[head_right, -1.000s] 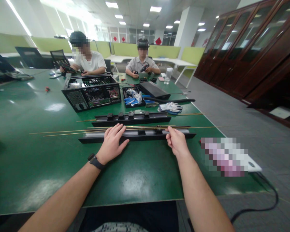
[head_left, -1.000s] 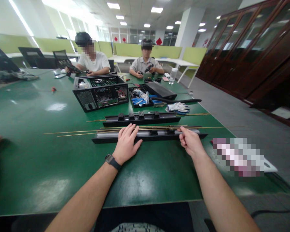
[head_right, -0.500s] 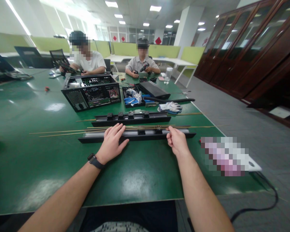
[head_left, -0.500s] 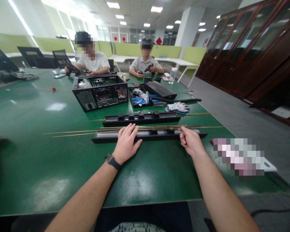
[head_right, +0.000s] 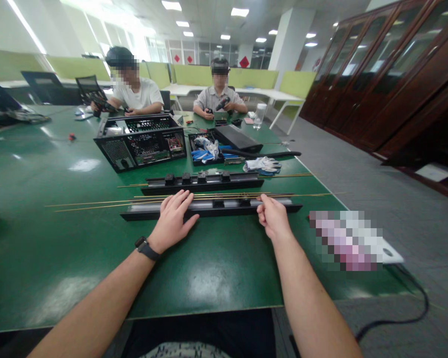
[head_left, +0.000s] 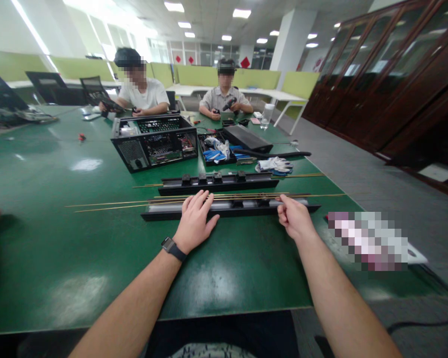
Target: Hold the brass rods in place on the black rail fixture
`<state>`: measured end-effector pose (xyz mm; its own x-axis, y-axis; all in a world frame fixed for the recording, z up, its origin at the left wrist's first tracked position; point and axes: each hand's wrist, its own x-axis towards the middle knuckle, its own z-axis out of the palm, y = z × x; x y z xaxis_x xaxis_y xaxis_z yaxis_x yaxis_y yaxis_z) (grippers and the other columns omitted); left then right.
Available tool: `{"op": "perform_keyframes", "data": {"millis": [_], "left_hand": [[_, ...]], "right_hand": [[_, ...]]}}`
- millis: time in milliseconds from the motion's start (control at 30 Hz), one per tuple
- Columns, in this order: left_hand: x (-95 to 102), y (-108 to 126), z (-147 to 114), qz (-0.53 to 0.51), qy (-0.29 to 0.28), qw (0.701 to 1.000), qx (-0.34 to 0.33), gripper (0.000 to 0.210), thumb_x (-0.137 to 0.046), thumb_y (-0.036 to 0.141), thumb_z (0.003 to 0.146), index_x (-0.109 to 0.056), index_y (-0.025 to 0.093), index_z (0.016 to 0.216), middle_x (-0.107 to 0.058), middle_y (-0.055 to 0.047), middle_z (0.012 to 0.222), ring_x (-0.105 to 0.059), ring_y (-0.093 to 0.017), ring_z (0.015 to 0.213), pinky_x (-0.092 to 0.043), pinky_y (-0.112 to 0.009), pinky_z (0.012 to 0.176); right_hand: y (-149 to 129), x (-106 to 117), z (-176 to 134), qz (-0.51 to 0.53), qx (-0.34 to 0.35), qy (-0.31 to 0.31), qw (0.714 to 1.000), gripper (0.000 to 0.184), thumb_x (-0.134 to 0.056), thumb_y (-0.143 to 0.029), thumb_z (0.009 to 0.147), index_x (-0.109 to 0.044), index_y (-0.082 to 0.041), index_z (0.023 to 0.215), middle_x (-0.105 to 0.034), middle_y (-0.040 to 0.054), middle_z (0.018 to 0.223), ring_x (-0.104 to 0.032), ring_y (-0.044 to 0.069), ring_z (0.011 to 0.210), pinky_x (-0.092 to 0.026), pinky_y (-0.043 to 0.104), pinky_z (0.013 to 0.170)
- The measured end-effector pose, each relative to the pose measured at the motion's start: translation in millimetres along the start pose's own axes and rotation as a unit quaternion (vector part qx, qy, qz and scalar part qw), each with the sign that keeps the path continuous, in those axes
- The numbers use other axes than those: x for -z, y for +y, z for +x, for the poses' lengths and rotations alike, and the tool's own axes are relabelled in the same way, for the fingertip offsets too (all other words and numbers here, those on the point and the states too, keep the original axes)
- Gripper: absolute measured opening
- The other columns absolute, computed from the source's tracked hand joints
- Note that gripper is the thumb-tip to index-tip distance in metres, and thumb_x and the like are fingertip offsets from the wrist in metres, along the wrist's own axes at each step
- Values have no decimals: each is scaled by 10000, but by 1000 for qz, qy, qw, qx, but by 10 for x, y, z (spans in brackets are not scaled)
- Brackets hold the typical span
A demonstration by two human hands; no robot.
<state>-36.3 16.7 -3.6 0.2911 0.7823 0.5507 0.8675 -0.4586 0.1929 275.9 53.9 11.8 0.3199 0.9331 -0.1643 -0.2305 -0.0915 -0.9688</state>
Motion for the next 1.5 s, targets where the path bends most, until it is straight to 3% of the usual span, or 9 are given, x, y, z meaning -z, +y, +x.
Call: {"op": "perform_keyframes", "data": {"millis": [1500], "left_hand": [[13, 20, 6, 0, -6, 1000, 6, 568, -597, 376, 968, -490, 197, 1496, -523, -145, 1547, -403, -310, 1500, -293, -509, 1229]], "right_hand": [[33, 27, 29, 1, 11, 9, 1000, 278, -775, -402, 806, -662, -156, 864, -547, -36, 500, -349, 57, 315, -189, 158, 278]]}}
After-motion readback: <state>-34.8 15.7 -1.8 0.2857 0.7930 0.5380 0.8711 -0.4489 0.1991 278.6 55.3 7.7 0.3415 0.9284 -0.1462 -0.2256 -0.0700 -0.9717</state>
